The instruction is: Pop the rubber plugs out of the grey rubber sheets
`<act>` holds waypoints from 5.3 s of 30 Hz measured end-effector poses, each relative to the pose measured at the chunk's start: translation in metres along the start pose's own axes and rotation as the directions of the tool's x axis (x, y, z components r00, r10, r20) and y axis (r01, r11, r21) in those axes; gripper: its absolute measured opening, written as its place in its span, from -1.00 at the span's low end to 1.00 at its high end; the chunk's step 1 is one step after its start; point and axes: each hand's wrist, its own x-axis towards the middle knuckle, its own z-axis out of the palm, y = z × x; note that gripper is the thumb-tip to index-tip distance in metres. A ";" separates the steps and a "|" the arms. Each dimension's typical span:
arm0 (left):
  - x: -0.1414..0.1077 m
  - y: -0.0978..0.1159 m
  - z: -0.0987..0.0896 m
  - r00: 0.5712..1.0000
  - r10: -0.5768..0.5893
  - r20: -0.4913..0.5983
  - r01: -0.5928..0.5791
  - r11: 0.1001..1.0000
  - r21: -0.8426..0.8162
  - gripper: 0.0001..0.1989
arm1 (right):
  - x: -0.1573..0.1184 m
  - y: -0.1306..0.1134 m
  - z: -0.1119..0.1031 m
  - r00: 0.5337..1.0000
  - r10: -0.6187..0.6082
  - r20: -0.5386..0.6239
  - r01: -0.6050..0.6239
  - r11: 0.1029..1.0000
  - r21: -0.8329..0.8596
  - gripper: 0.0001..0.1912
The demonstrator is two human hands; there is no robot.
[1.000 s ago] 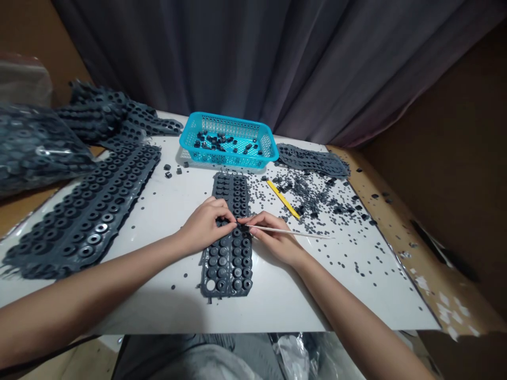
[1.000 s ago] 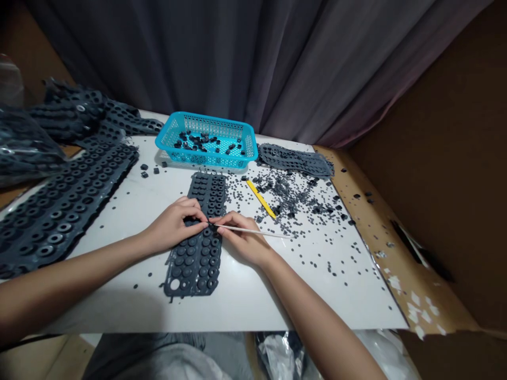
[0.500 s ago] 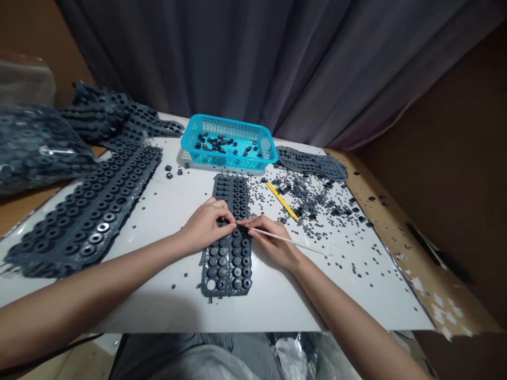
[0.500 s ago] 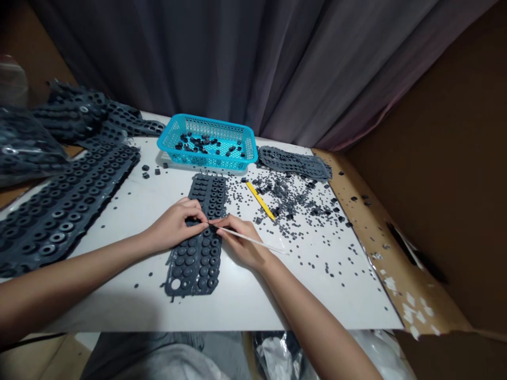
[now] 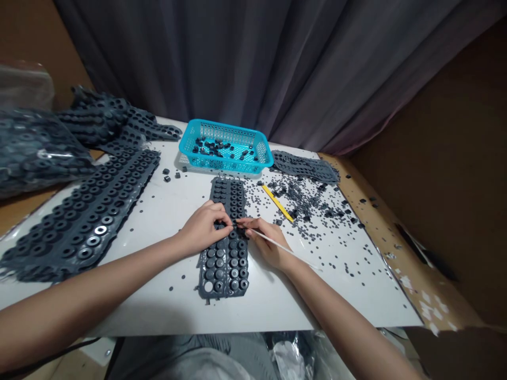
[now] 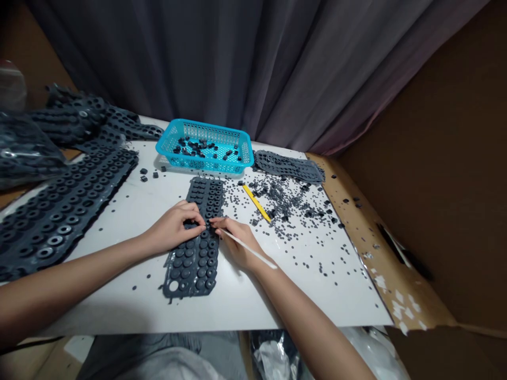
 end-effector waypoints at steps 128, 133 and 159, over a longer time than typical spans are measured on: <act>-0.146 0.048 0.039 0.960 0.279 0.029 -0.274 0.912 0.304 -0.66 | -0.090 -0.054 0.040 0.923 -0.378 0.066 0.353 0.770 -0.532 -0.83; -0.145 0.048 0.038 0.961 0.276 0.031 -0.272 0.912 0.307 -0.67 | -0.091 -0.055 0.042 0.956 -0.291 0.025 0.268 0.839 -0.473 -0.80; -0.148 0.047 0.041 0.958 0.287 0.010 -0.272 0.897 0.349 -0.65 | -0.087 -0.071 0.025 0.997 -0.079 0.008 0.079 0.996 0.044 -0.92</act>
